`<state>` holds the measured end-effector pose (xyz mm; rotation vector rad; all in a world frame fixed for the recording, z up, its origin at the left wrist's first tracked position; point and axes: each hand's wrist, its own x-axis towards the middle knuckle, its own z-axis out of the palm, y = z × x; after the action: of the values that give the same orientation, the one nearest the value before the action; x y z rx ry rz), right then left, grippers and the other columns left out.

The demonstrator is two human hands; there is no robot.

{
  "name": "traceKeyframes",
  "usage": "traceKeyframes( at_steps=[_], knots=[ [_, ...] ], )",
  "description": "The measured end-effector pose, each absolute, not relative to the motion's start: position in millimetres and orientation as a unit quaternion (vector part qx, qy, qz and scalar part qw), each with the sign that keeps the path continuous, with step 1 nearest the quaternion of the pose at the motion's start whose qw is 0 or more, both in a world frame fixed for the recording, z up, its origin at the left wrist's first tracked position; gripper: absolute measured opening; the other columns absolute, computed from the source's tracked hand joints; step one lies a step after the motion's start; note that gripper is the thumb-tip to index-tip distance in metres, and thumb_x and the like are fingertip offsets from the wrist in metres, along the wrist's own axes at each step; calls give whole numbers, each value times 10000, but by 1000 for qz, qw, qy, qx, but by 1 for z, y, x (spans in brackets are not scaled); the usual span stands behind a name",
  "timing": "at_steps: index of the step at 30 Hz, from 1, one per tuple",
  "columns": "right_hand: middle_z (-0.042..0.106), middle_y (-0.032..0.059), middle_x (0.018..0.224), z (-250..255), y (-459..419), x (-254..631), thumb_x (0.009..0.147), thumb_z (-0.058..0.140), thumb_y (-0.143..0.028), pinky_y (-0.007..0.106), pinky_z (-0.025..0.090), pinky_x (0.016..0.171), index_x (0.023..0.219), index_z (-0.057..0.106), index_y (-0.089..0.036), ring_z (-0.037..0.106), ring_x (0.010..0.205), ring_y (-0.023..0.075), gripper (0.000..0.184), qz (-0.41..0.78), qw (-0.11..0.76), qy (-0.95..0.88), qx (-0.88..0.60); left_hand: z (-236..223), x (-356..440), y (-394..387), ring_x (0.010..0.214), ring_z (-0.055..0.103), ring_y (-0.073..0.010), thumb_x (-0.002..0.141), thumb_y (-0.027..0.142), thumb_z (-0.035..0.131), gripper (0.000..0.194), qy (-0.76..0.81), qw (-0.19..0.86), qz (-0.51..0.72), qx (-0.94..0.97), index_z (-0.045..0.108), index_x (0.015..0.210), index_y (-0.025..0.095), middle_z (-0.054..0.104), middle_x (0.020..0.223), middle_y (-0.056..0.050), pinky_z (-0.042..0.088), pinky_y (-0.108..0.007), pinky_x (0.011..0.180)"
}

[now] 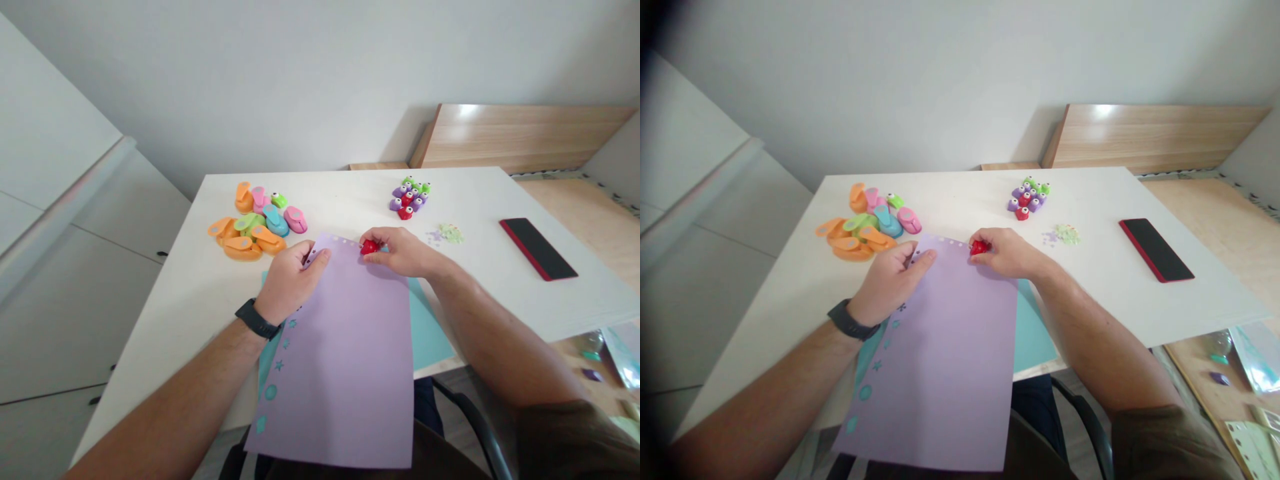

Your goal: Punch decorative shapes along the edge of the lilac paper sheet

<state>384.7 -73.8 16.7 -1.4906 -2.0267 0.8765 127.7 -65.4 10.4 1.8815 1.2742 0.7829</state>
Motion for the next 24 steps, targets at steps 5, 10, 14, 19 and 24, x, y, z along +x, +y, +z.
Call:
traceKeyframes(
  at_steps=[5, 10, 14, 19, 24],
  knots=[
    [741, 24, 932, 17, -74, 385, 832, 734, -302, 309, 493, 819, 1001, 720, -214, 648, 840, 184, 191, 319, 237, -741, -541, 10, 127, -65, 551, 411, -108, 942, 401, 577, 300, 491, 361, 304, 732, 543, 727, 195, 470, 606, 51, 299, -250, 516],
    [740, 26, 944, 18, -75, 384, 825, 732, -292, 307, 488, 825, 1016, 720, -210, 647, 857, 186, 208, 310, 224, -751, -539, 11, 127, -65, 554, 416, -111, 942, 400, 576, 283, 493, 359, 299, 734, 568, 749, 193, 484, 614, 48, 312, -251, 521],
    [737, 26, 946, 20, -75, 384, 824, 726, -291, 307, 485, 820, 1030, 713, -208, 648, 861, 188, 222, 308, 226, -751, -539, 10, 127, -65, 564, 442, -116, 943, 406, 573, 275, 493, 367, 298, 730, 586, 767, 195, 491, 622, 47, 325, -250, 524],
    [733, 26, 943, 19, -74, 386, 825, 719, -286, 307, 482, 820, 1036, 709, -201, 647, 865, 185, 227, 314, 239, -747, -535, 8, 126, -64, 539, 397, -106, 941, 398, 580, 309, 496, 351, 305, 733, 532, 710, 199, 429, 587, 60, 288, -254, 510],
    [733, 26, 961, 20, -74, 387, 830, 708, -277, 315, 482, 840, 1064, 707, -205, 647, 879, 186, 245, 314, 239, -747, -536, 8, 126, -65, 534, 393, -104, 942, 407, 583, 328, 501, 353, 303, 730, 510, 698, 200, 412, 582, 64, 284, -258, 508]
  ],
)
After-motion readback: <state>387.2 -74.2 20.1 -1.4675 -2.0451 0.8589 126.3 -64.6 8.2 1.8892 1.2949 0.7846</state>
